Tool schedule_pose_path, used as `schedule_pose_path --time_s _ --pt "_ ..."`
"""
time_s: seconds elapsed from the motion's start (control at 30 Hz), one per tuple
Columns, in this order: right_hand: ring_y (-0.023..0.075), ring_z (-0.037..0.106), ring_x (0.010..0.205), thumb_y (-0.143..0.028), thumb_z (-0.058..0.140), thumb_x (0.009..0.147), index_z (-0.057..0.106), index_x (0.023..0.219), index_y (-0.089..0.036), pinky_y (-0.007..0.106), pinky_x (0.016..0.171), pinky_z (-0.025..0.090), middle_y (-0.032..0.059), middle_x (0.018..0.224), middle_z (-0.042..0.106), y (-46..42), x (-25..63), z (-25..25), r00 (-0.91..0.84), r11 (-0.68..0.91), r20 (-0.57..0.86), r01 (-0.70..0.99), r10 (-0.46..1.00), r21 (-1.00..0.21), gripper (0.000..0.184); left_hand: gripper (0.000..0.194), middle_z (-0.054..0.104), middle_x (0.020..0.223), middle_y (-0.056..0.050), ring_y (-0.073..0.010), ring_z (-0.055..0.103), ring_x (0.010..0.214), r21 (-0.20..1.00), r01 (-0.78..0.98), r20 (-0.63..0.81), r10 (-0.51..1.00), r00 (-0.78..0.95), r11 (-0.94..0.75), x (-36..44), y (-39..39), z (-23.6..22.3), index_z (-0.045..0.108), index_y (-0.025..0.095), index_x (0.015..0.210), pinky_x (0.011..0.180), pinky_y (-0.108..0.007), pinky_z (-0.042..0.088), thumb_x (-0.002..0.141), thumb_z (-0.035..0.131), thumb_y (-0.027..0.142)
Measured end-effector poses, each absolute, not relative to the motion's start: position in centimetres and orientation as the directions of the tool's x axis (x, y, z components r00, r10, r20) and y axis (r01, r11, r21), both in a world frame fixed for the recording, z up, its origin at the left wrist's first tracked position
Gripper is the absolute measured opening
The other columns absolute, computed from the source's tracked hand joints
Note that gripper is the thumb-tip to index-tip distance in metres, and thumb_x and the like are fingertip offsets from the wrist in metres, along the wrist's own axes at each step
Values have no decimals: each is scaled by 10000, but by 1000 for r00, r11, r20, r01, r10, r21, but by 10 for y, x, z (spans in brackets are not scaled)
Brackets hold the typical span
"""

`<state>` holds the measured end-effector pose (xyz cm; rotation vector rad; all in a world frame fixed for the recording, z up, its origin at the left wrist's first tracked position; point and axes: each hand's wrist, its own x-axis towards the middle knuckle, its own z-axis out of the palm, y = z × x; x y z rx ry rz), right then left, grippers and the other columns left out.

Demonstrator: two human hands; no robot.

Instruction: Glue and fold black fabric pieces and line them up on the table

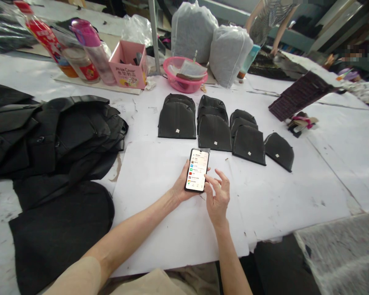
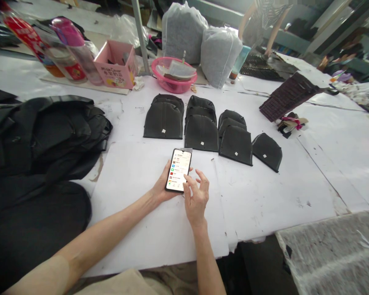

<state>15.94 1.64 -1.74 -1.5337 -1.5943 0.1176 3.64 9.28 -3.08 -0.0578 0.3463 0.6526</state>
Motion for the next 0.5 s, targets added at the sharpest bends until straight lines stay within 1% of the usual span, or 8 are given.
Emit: schedule_pose_path --time_s 0.07,0.17,0.27,0.37,0.5 --pt "274 530 1289 -256 553 993 701 1187 -256 466 959 548 132 1373 538 22 165 -14 103 264 515 763 851 -590 244 695 735 1056 -182 -246 714 795 57 -607 -325 590 739 792 37 93 -34 659 76 1261 693 -358 564 1009 333 636" --pt "279 515 1305 -286 559 990 700 1183 -269 497 1008 529 121 1371 540 33 173 -14 -11 336 519 775 854 -536 239 655 729 1101 -172 -252 720 850 57 -619 -321 602 731 783 37 93 -38 646 109 1298 733 -362 568 1009 361 623" --pt "283 515 1305 -336 550 994 700 1172 -279 527 1053 499 111 1374 535 40 179 -18 -109 416 549 776 829 -473 240 652 726 1124 -161 -250 720 871 62 -625 -324 608 725 778 37 93 -36 635 126 1314 749 -367 570 1018 328 619" --pt "290 512 1315 -371 522 1003 699 1169 -289 534 1061 491 103 1381 525 41 180 -23 -115 442 576 765 809 -468 257 665 730 1107 -155 -245 719 841 60 -618 -344 597 725 784 37 93 -32 618 139 1341 712 -355 568 1017 308 630" --pt "296 501 1329 -382 493 1013 704 1174 -282 548 1081 470 103 1392 517 38 181 -27 -96 447 590 753 801 -484 283 659 727 1110 -154 -240 715 818 35 -615 -354 585 729 788 37 94 -30 628 136 1320 683 -346 566 1009 336 638"
